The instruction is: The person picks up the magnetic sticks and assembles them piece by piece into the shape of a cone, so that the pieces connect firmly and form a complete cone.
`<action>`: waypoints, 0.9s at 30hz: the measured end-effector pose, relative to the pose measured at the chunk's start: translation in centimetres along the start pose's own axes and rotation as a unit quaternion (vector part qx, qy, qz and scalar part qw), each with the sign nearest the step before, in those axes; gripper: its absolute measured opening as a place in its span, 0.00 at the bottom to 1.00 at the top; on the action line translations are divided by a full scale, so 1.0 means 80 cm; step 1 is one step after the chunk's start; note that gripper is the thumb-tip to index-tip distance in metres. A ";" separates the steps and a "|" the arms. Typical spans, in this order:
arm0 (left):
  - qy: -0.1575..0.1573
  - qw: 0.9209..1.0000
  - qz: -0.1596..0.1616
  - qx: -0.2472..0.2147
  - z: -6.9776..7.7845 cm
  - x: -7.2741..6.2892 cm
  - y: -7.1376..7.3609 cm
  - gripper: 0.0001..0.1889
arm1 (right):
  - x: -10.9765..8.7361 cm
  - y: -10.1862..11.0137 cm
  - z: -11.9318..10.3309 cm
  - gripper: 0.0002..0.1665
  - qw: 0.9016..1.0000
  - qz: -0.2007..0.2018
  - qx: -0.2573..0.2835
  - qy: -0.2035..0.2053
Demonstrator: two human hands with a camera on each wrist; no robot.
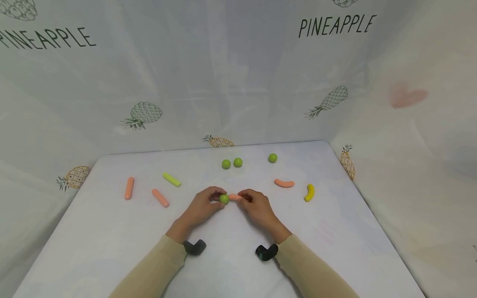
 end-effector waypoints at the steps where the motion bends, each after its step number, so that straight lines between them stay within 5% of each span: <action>1: -0.001 1.000 0.002 0.004 0.000 0.000 0.000 0.17 | 0.000 0.000 0.000 0.13 1.000 0.003 -0.005 0.000; 19: -0.016 0.999 0.024 0.029 0.010 -0.002 -0.002 0.22 | -0.015 -0.012 -0.011 0.10 0.999 -0.018 -0.037 0.003; 27: 0.014 0.999 0.035 0.013 0.003 -0.002 -0.003 0.13 | -0.019 -0.019 -0.015 0.11 0.996 -0.040 -0.066 0.043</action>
Point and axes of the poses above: each hand's wrist, its own x-axis towards the middle knuckle, its own y-axis out of the back of the hand, z = x × y, the point moved 7 cm from there along x, towards the middle knuckle, and after that the axes turned 6 degrees about y, right-handed, at the moved point
